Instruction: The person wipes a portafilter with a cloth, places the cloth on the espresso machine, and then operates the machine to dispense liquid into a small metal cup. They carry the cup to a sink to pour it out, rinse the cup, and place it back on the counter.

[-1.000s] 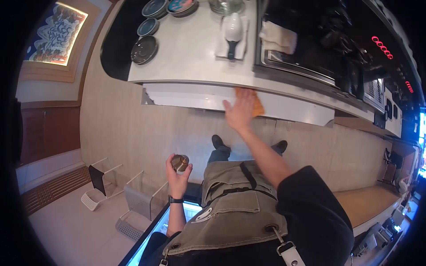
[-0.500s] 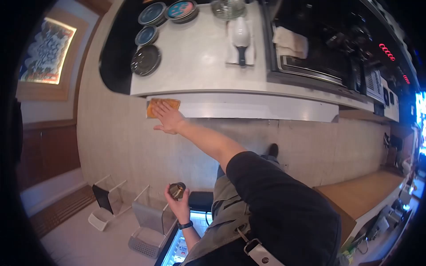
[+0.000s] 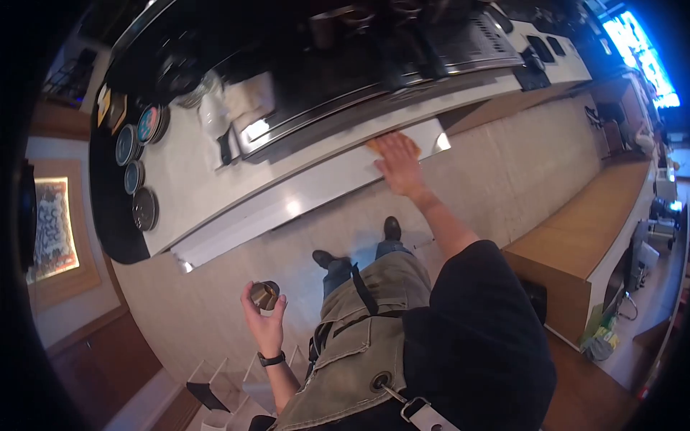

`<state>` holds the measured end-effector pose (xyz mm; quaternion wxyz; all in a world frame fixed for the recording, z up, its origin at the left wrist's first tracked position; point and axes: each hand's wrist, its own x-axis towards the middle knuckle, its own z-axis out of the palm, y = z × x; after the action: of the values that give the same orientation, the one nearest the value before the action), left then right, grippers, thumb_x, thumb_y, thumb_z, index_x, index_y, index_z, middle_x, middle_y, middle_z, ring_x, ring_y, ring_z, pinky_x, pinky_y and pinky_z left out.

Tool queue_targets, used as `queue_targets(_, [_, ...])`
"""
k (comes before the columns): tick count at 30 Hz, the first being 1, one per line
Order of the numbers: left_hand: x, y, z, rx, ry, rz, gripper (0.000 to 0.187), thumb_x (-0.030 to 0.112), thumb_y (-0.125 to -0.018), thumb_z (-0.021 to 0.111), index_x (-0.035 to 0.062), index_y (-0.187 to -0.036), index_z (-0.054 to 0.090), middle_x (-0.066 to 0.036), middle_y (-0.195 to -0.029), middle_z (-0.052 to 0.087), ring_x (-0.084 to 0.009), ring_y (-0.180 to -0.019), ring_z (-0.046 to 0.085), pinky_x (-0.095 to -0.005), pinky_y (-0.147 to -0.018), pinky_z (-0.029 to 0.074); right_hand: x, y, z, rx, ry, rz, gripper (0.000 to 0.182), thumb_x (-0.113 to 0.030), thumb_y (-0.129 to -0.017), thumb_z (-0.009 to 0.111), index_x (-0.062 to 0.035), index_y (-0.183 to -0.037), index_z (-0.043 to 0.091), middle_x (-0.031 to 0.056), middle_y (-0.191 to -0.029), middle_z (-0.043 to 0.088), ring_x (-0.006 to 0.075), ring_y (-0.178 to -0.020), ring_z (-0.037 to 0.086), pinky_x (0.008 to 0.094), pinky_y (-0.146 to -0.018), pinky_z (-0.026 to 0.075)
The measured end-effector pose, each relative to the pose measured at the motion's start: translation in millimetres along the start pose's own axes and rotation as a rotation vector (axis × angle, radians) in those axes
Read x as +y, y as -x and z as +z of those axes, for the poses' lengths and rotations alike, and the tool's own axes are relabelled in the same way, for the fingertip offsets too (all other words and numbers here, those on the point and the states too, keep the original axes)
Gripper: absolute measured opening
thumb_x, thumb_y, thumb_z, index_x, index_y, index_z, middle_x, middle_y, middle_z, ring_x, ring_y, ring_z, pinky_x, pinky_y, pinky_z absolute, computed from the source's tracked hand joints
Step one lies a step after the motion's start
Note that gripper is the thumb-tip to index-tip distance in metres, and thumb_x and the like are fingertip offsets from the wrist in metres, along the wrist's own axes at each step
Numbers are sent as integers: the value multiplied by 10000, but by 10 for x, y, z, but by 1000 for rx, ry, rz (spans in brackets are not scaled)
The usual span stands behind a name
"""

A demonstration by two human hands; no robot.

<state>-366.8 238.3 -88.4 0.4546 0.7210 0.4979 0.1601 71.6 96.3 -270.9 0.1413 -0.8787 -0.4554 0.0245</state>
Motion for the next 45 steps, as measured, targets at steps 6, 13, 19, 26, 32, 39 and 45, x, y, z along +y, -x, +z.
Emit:
queue_targets(6, [453,30,713,-49,57,27,725,82,-783,863,21,-1406,497,-137,-1307,612,-257,-1170,611,-381,-1043,476,807,171,-272,46,-73,107,489,-316,-1102,405,-187,-1573,427,29,-1644,394,246,-1564,265,509,-1280,140])
queue_targets(13, [703,212,1198,-101,114,0,718,84,-782,866,18,-1397,500,-127,-1304,600,-230,-1167,605,-375,-1033,482,2063,735,-242,441,-813,695,331,-61,-1055,502,-64,-1369,606,159,-1348,642,330,-1262,605,399,-1074,467])
queue_targets(19, [629,233,1413,-210,61,-7,728,51,-807,846,1,-1423,462,-116,-1262,611,-230,-1096,636,-365,-985,518,3222,-96,-1502,847,-320,431,328,-148,-1076,492,-42,-1365,605,190,-1389,623,344,-1337,556,485,-1146,381])
queue_targets(26, [621,182,1184,-144,82,-112,713,173,-789,876,4,-1376,510,-164,-1197,677,-258,-1090,661,-376,-986,513,2301,-739,-608,566,4,263,223,-122,-986,532,14,-1134,627,212,-1268,626,388,-1302,526,583,-1190,279])
queue_targets(32, [220,172,539,-41,94,-141,731,189,-788,881,12,-1389,504,-160,-1232,656,-263,-1104,652,-377,-988,510,-265,-748,142,665,-193,5,200,-122,-981,568,-40,-1148,639,166,-1229,634,364,-1280,536,575,-1175,298])
queue_targets(39, [-333,215,-418,60,102,-129,729,141,-797,879,17,-1401,492,-132,-1195,664,-213,-1056,669,-361,-952,538,-2640,-748,568,455,-329,-74,361,-96,-1007,532,-66,-1361,600,117,-1359,616,318,-1357,506,546,-1198,270])
queue_targets(45, [-837,242,-1131,160,121,-169,723,175,-783,885,21,-1379,505,-158,-1174,677,-279,-1080,676,-387,-964,526,-3833,-803,866,362,-318,-132,401,-103,-1037,497,-88,-1433,559,70,-1523,531,278,-1479,399,511,-1241,217])
